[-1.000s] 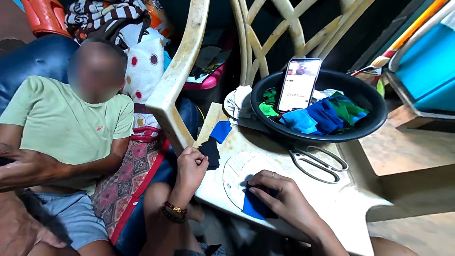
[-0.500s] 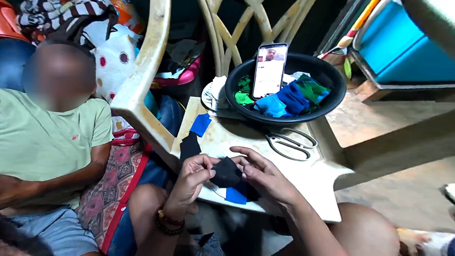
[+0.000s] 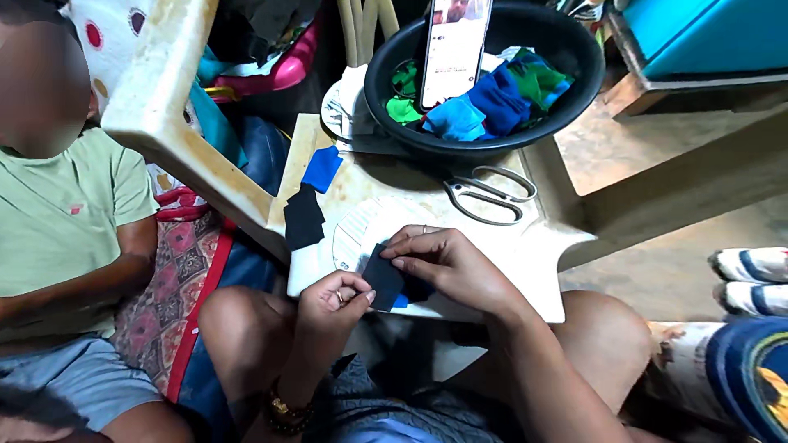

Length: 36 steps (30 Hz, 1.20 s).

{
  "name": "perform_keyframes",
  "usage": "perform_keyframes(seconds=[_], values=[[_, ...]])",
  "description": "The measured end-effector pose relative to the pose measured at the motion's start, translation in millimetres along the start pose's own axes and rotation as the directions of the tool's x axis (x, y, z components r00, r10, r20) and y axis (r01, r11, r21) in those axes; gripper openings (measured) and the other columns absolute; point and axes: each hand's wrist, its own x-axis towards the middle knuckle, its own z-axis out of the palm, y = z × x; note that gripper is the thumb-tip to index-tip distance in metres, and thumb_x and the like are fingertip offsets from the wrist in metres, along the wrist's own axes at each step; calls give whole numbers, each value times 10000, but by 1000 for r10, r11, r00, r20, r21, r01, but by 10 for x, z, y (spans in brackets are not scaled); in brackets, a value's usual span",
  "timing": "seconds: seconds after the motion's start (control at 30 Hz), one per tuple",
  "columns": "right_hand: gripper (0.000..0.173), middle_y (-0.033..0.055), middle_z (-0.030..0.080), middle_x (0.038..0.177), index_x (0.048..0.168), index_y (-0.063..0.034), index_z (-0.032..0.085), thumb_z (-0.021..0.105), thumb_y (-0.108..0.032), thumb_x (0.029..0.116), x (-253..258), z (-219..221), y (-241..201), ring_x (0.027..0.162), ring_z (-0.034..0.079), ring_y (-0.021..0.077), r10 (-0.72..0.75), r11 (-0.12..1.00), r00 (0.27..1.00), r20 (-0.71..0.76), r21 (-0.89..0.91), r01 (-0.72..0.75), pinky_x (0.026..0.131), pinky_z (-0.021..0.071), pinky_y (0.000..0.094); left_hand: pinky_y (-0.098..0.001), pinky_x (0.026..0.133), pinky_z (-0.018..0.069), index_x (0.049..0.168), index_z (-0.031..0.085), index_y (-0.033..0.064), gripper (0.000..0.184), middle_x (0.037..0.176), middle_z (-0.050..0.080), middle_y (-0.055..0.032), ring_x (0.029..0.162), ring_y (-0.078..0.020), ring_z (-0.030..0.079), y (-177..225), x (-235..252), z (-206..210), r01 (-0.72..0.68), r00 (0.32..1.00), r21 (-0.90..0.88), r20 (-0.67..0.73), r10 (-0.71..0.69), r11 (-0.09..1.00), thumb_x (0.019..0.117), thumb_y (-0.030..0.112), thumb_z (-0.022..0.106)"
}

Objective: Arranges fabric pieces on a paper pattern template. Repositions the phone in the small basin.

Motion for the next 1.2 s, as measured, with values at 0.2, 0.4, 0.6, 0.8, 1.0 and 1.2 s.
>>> perform_keyframes(seconds=[0.2,0.4,0.6,0.8,1.0,1.2], values=[[118,67,698,979,952,-13,779,673,7,904,30,87,53,901,657,73,-66,974,998,-13,-216,62,814,542,213,-136,665,566,960,738,-55,131,1018,686,-113,784,-7,659,-136,-14,17,-82,995,302,-33,96,950,848,3,701],[128,110,700,981,966,6,778,690,40,880,59,133,78,899,668,146,-99,954,995,-30,-286,87,818,549,270,-109,631,540,985,750,-56,161,986,676,-126,731,4,637,-145,-3,33,-115,988,426,-48,149,897,848,15,707],[142,120,707,985,974,6,780,698,47,866,70,130,104,910,678,171,-98,949,995,-27,-302,85,826,556,296,-116,609,534,991,756,-51,168,973,677,-139,704,-7,630,-158,8,48,-131,984,493,-41,173,860,842,16,721],[117,109,706,966,960,8,777,700,33,875,78,118,106,894,669,151,-79,952,997,-18,-298,70,817,548,284,-121,617,534,982,759,-51,169,967,684,-150,718,-26,642,-175,2,58,-148,980,531,-36,197,834,827,10,727],[115,100,708,971,960,1,779,700,20,879,76,115,115,888,670,137,-69,952,997,-18,-300,61,813,549,274,-112,613,522,983,764,-37,170,964,686,-141,717,-20,635,-157,-3,56,-154,979,546,-27,200,824,825,13,727],[119,89,706,960,960,-4,781,696,14,878,78,113,127,883,667,127,-80,952,997,-20,-299,70,805,545,261,-98,615,511,975,764,-45,161,963,691,-140,720,-2,627,-159,-8,54,-166,976,537,-31,217,827,847,22,691]])
